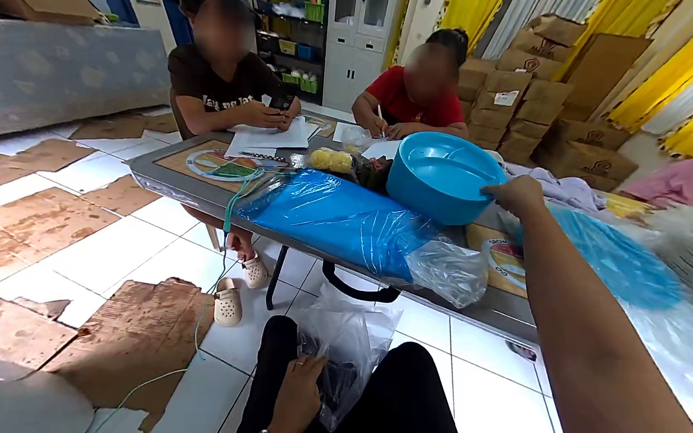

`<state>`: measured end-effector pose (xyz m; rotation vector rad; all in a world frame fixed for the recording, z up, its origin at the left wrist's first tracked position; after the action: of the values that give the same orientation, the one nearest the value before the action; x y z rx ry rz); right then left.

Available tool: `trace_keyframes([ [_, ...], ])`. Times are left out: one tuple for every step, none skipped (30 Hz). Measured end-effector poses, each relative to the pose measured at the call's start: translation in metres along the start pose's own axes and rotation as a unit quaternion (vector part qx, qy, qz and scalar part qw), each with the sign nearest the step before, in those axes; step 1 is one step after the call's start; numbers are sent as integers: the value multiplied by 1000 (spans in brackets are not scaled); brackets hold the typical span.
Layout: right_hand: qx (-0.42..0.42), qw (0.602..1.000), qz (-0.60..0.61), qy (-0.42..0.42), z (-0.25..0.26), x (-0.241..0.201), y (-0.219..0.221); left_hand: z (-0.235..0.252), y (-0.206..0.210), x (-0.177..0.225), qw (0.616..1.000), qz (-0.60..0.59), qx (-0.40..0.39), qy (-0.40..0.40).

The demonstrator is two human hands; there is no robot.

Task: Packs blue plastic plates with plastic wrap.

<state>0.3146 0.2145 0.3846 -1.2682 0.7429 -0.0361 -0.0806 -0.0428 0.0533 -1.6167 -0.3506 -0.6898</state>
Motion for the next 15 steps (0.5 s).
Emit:
trace_keyframes([
  [0,1000,-19,0,-2,-4,-2,0,0,-1,1000,-7,5,4],
  [-1,999,-42,-1,-5,-8,-6,0,-1,-2,1000,-14,6,7],
  [2,998,-68,-4,-8,-13,-9,0,-1,-2,1000,-20,2,5],
  [4,996,-93,-9,-11,-17,-12,0,-2,-2,1000,-24,1,4],
  [6,994,-113,-14,-13,-21,-13,0,-2,-2,1000,-28,0,4],
  [3,991,-129,-17,-13,-23,-14,0,-3,-2,999,-32,0,3],
  [1,990,-136,-18,-12,-23,-15,0,-2,-2,999,-36,2,4],
  [1,991,-134,-18,-11,-22,-15,0,-2,-2,999,-41,8,4],
  [3,991,-131,-17,-10,-22,-15,0,-2,-2,999,-44,14,5],
  [7,991,-136,-15,-11,-23,-15,0,-1,-2,999,-47,21,5],
  [10,989,-147,-13,-13,-25,-16,0,-1,-3,999,-47,23,5],
  [11,987,-158,-13,-16,-27,-17,0,-2,-3,999,-47,20,3],
  [10,987,-163,-12,-16,-28,-18,-1,-2,-3,999,-46,15,3],
  [8,988,-156,-10,-16,-27,-18,-1,-2,-3,999,-47,11,3],
  [9,992,-127,-4,-15,-25,-19,-2,-3,-3,999,-47,9,4],
])
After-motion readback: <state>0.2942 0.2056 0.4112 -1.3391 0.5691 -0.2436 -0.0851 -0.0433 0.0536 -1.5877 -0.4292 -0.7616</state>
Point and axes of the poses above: each hand's wrist, its own z-axis towards the middle knuckle, its own y-axis out of the palm, x = y × z, the point moved 1 cm from there along z, towards the middle knuckle, and after that the axes turned 4 degrees about -z, right-handed, at the moved point
